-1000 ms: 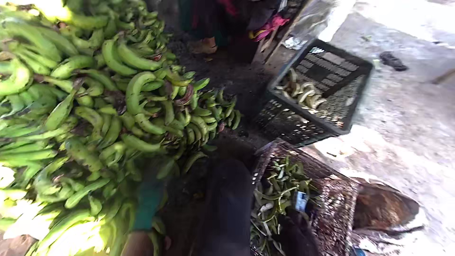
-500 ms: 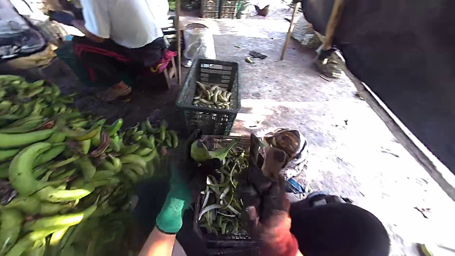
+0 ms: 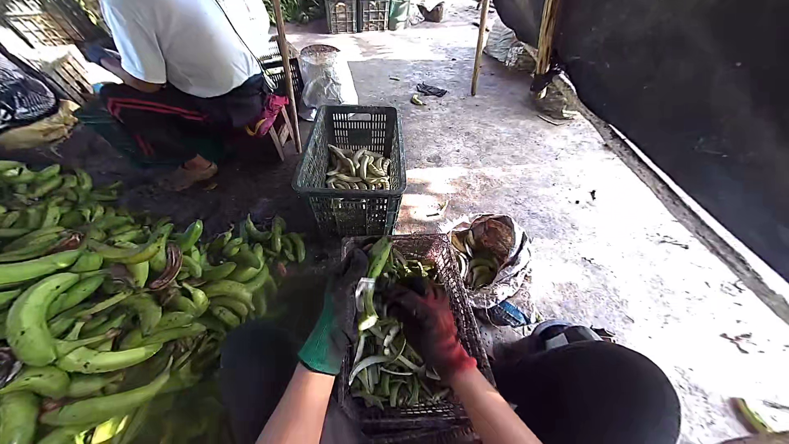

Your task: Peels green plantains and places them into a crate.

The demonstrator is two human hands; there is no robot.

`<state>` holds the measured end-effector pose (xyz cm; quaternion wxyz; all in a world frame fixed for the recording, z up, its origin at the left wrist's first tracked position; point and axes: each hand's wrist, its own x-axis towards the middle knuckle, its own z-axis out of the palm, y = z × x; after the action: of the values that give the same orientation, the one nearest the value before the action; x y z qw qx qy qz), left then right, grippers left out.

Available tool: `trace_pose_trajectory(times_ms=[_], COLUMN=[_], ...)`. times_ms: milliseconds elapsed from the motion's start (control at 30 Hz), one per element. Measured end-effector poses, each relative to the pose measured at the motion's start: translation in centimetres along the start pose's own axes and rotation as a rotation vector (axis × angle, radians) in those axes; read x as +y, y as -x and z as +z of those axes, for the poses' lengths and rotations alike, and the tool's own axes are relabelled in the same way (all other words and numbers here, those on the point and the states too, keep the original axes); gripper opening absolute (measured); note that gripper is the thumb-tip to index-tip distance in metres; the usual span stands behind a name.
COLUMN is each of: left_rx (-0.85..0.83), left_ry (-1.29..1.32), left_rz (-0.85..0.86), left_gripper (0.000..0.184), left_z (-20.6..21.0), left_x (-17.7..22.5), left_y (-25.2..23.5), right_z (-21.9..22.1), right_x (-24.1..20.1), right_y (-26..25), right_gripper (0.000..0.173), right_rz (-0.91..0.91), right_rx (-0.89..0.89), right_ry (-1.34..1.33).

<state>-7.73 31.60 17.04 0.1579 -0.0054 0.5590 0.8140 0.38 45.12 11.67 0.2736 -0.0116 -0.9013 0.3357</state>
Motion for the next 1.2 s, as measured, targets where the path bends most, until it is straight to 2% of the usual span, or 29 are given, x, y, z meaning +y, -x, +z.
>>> trace_pose_trajectory(times_ms=[67,133,167,200,267,333,367,400,467,533,567,633,700,767,833,900,933,1000,1067,1133,1200], left_rx=[0.037,-0.055,-0.12,-0.128,-0.036,0.028,0.022,-0.012,-0.081,-0.175,-0.186,-0.08,0.082,0.132,0.051,-0.128,-0.156,-0.016,0.27,0.503,0.554], left_ry=[-0.065,0.008,0.053,0.035,-0.094,-0.1,-0.053,-0.013,-0.055,-0.137,-0.152,-0.106,-0.146,-0.133,-0.137,-0.285,-0.335,-0.322,-0.173,-0.091,-0.082], left_rz=[-0.081,-0.126,-0.11,-0.055,0.097,0.169,0.165,0.113,-0.044,-0.144,-0.126,0.021,0.153,0.189,0.078,-0.03,-0.026,0.087,0.305,0.444,0.434], left_gripper=[0.03,0.031,0.032,0.031,0.038,0.037,0.032,0.026,0.028,0.033,0.033,0.029,0.04,0.04,0.031,0.036,0.035,0.035,0.042,0.051,0.049], left_z=[0.1,-1.0,-1.5,-1.9,-2.3,-1.9,-1.6,-1.5,-1.5,-1.8,-1.6,-0.8,-0.4,0.1,-0.1,-0.2,0.1,0.5,0.8,1.2,1.9], left_x=[-0.3,-1.0,-1.2,-1.2,-1.0,-1.4,-1.8,-2.3,-3.2,-3.7,-3.6,-3.4,-3.2,-3.1,-3.7,-3.6,-3.6,-3.6,-4.4,-4.2,-3.8], left_y=[0.7,0.5,0.2,-0.4,-1.2,-2.0,-2.3,-2.2,-1.5,-0.9,-0.4,-1.1,-2.5,-3.2,-2.5,-1.7,-1.7,-2.1,-4.1,-5.0,-4.4], right_z=[0.2,-0.3,-0.7,-0.9,-0.2,0.7,1.0,1.0,0.2,-1.0,-1.4,-1.0,0.9,2.5,1.5,-0.5,-1.2,-1.1,1.1,3.6,4.3], right_x=[0.8,2.2,2.6,2.4,0.9,-0.5,-0.4,-0.3,0.3,1.3,1.9,2.3,0.9,0.6,1.6,2.9,3.4,3.3,1.5,0.4,0.8], right_y=[-3.1,-5.2,-5.3,-4.5,-0.7,2.3,2.2,1.1,-2.7,-6.2,-6.7,-4.7,0.5,3.1,0.2,-4.6,-6.3,-6.5,-2.9,1.4,1.6], right_gripper=[0.032,0.037,0.04,0.042,0.042,0.039,0.038,0.036,0.04,0.043,0.044,0.044,0.043,0.039,0.037,0.04,0.041,0.043,0.042,0.043,0.042], right_rz=[0.112,0.305,0.344,0.327,0.227,0.114,0.083,0.093,0.182,0.395,0.473,0.437,0.339,0.231,0.25,0.335,0.392,0.43,0.359,0.275,0.256], right_rx=[0.055,0.055,0.055,0.045,-0.037,-0.092,-0.091,-0.087,-0.094,-0.159,-0.167,-0.116,-0.105,-0.021,-0.042,-0.157,-0.205,-0.178,-0.08,0.032,0.096], right_ry=[0.153,0.133,0.071,0.028,-0.041,-0.038,0.018,0.074,0.202,0.233,0.195,0.099,-0.028,-0.045,0.039,0.107,0.116,0.084,-0.014,-0.09,-0.115])
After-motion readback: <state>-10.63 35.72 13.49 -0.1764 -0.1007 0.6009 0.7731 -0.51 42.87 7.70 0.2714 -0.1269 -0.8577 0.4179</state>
